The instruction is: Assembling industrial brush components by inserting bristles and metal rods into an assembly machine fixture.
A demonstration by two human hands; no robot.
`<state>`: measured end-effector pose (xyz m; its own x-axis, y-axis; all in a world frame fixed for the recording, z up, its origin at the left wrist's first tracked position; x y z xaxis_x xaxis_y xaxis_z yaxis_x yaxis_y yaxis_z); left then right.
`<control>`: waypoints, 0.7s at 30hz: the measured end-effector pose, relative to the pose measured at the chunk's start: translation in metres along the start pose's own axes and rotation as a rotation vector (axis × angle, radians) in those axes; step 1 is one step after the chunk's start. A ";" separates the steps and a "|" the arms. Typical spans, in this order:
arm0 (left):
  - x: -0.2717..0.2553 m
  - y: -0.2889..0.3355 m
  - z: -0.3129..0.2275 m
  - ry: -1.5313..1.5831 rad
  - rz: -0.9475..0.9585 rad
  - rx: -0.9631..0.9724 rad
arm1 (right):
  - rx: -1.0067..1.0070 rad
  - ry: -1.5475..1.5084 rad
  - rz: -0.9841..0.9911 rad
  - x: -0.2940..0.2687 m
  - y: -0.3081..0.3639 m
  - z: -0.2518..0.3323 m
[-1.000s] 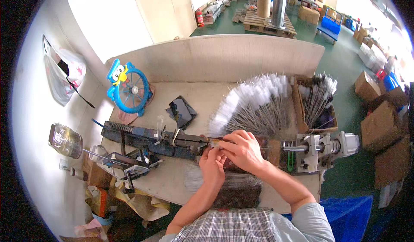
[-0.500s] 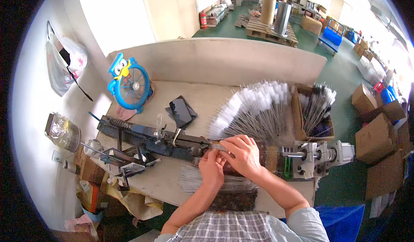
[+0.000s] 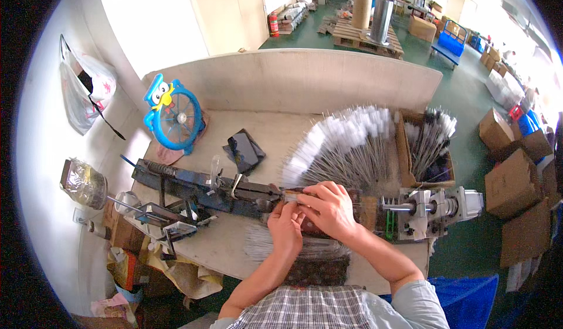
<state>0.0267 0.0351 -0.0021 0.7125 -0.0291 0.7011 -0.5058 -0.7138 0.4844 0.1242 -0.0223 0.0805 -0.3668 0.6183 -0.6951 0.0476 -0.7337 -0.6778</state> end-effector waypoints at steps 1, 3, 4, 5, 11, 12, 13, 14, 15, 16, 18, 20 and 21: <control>-0.003 -0.003 0.000 0.000 0.012 0.003 | 0.002 -0.002 0.002 0.000 0.000 0.000; -0.006 -0.004 0.000 0.001 0.023 0.006 | -0.004 0.000 -0.009 -0.002 -0.002 0.001; -0.005 -0.004 0.000 -0.025 0.073 0.001 | -0.005 0.001 -0.009 -0.004 -0.003 0.002; -0.003 -0.003 0.000 -0.051 0.124 -0.003 | -0.003 -0.006 -0.021 -0.008 -0.005 0.002; -0.002 0.002 -0.004 0.091 0.075 -0.068 | 0.066 0.184 0.175 -0.014 0.003 -0.003; -0.002 0.002 -0.005 0.088 0.080 -0.071 | 0.039 0.183 0.217 -0.009 0.008 -0.003; -0.002 0.004 -0.006 0.046 0.069 -0.084 | 0.013 0.182 0.259 -0.006 0.012 -0.002; -0.004 0.006 -0.007 0.003 0.057 -0.096 | -0.011 0.172 0.221 -0.007 0.012 0.001; -0.005 0.007 -0.006 -0.003 0.058 -0.098 | -0.006 0.172 0.217 -0.008 0.013 0.002; -0.005 0.009 -0.006 -0.029 0.080 -0.093 | -0.015 0.162 0.210 -0.010 0.014 0.004; -0.004 0.011 -0.005 -0.071 0.101 -0.098 | -0.006 0.151 0.196 -0.013 0.016 0.004; -0.001 0.013 -0.005 -0.147 0.119 -0.081 | 0.018 0.117 0.187 -0.015 0.017 -0.001; 0.000 0.012 -0.003 -0.170 0.112 -0.101 | 0.048 0.111 0.181 -0.017 0.018 -0.005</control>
<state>0.0191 0.0281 0.0054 0.7164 -0.2278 0.6594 -0.6264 -0.6263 0.4641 0.1359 -0.0442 0.0790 -0.2519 0.5004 -0.8283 0.0585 -0.8465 -0.5291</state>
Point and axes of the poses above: each hand's wrist, its own y-axis away from the middle knuckle, its own x-axis out of the palm, z = x × y, the point moved 5 cm from there along -y, towards the middle knuckle, and after that the axes turned 13 degrees about -x, right-handed, at the moved point
